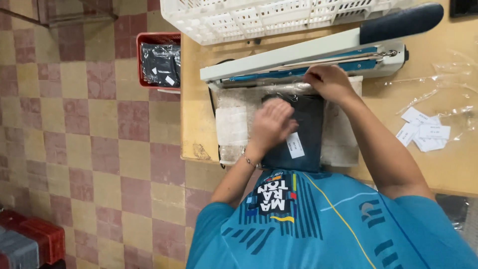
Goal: Packaging black items into plastic bags with labels and sealing them using a heat sealer
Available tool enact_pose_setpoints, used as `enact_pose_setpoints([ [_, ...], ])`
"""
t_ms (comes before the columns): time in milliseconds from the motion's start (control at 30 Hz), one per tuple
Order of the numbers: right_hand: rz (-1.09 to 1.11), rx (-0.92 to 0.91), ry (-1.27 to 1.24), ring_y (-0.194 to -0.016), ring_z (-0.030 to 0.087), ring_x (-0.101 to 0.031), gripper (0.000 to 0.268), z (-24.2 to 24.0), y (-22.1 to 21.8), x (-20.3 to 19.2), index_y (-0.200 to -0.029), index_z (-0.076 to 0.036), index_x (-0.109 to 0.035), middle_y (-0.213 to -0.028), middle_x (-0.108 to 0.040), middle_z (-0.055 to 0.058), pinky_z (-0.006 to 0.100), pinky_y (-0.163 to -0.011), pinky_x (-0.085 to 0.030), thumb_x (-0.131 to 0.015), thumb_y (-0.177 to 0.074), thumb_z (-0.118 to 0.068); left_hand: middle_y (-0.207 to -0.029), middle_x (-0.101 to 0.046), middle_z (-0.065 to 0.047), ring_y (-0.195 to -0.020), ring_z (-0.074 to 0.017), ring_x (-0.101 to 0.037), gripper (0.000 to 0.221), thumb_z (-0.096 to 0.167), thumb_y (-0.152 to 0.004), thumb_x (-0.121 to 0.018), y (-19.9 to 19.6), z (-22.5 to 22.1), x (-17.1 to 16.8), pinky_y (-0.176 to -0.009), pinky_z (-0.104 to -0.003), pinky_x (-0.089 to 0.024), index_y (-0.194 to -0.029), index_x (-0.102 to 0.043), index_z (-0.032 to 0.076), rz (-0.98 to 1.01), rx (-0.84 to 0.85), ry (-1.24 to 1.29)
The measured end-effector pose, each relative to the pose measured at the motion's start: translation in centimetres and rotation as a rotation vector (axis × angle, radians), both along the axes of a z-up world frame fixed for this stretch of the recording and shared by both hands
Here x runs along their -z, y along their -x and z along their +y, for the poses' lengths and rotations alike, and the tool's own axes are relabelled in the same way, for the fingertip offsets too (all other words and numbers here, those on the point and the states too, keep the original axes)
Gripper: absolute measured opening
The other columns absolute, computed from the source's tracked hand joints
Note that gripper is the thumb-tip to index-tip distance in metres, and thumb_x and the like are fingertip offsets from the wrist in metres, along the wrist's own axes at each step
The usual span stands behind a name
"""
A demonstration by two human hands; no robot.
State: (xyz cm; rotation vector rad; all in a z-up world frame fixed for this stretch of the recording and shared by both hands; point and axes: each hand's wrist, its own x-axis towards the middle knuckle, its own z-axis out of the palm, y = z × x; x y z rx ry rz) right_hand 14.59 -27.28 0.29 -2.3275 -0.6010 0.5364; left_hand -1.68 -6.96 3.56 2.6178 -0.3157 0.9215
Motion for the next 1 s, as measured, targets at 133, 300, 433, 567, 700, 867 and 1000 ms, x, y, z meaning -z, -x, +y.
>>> enact_pose_setpoints([
  [133, -0.199, 0.044, 0.104, -0.098, 0.037, -0.069, 0.028, -0.5, -0.7, 0.0, -0.105, -0.025, -0.07, -0.09, -0.071, 0.009, 0.05, -0.086, -0.052, -0.059, -0.107, -0.051, -0.157, -0.049, -0.005, -0.151, -0.0351, -0.037, 0.071, 0.073, -0.094, -0.043, 2.3, -2.7, -0.2, -0.119, -0.068, -0.02, -0.145, -0.051, 0.024, 0.256, 0.312, -0.13],
  [300, -0.361, 0.141, 0.108, -0.088, 0.04, -0.07, 0.033, -1.9, -2.5, 3.7, -0.096, -0.02, -0.076, -0.084, -0.073, 0.013, 0.052, -0.079, -0.054, -0.061, -0.11, -0.046, -0.164, -0.04, -0.002, -0.157, -0.0392, -0.028, 0.079, 0.08, -0.091, -0.031, 0.1, -5.4, 0.1, -0.114, -0.082, -0.024, -0.151, -0.046, 0.031, 0.356, 0.18, -0.217],
  [433, -0.447, 0.243, -0.031, -0.091, 0.053, -0.063, 0.026, -5.3, -4.5, 10.7, -0.104, -0.003, -0.074, -0.095, -0.07, 0.028, 0.061, -0.087, -0.046, -0.067, -0.111, -0.028, -0.163, -0.041, 0.004, -0.159, -0.0357, -0.028, 0.079, 0.082, -0.089, -0.035, -2.2, -8.2, 0.8, -0.116, -0.08, -0.03, -0.152, -0.044, 0.036, 0.382, 0.077, -0.243],
  [567, -0.458, 0.264, -0.088, -0.095, 0.06, -0.059, 0.028, -7.5, -5.4, 12.3, -0.115, 0.005, -0.072, -0.105, -0.069, 0.035, 0.069, -0.092, -0.041, -0.067, -0.11, -0.022, -0.149, -0.056, 0.0, -0.149, -0.0351, -0.043, 0.059, 0.059, -0.085, -0.067, -5.3, -7.8, 4.3, -0.113, -0.065, -0.039, -0.137, -0.059, 0.032, 0.178, -0.014, -0.077],
  [700, -0.517, 0.3, -0.084, -0.095, 0.059, -0.059, 0.028, -9.6, -6.1, 13.0, -0.113, 0.004, -0.073, -0.103, -0.069, 0.032, 0.068, -0.09, -0.042, -0.073, -0.107, -0.023, -0.086, -0.052, 0.003, -0.094, -0.0299, -0.058, 0.03, 0.051, -0.081, -0.07, -6.4, -2.0, 5.2, -0.056, -0.045, -0.052, -0.095, -0.063, 0.025, 0.216, -0.419, -0.06],
  [867, -0.607, 0.341, -0.093, -0.093, 0.056, -0.06, 0.031, -10.2, -5.6, 13.9, -0.11, 0.001, -0.074, -0.1, -0.068, 0.027, 0.066, -0.084, -0.043, -0.086, -0.1, -0.026, -0.079, -0.061, 0.014, -0.102, -0.0195, -0.061, 0.029, 0.067, -0.08, -0.062, -8.0, -0.3, 3.0, -0.08, -0.049, -0.056, -0.081, -0.067, 0.038, 0.595, -0.461, 0.255],
  [1000, -0.686, 0.278, 0.538, -0.099, 0.032, -0.059, 0.059, -4.1, 3.2, -4.8, -0.092, -0.005, -0.077, -0.091, -0.071, 0.013, 0.046, -0.107, -0.043, -0.072, -0.115, -0.059, -0.084, -0.072, 0.003, -0.099, -0.0356, -0.062, 0.03, 0.044, -0.091, -0.053, -8.8, -1.1, 1.7, -0.065, -0.056, -0.049, -0.08, -0.073, 0.023, 0.581, -0.481, 0.335],
])
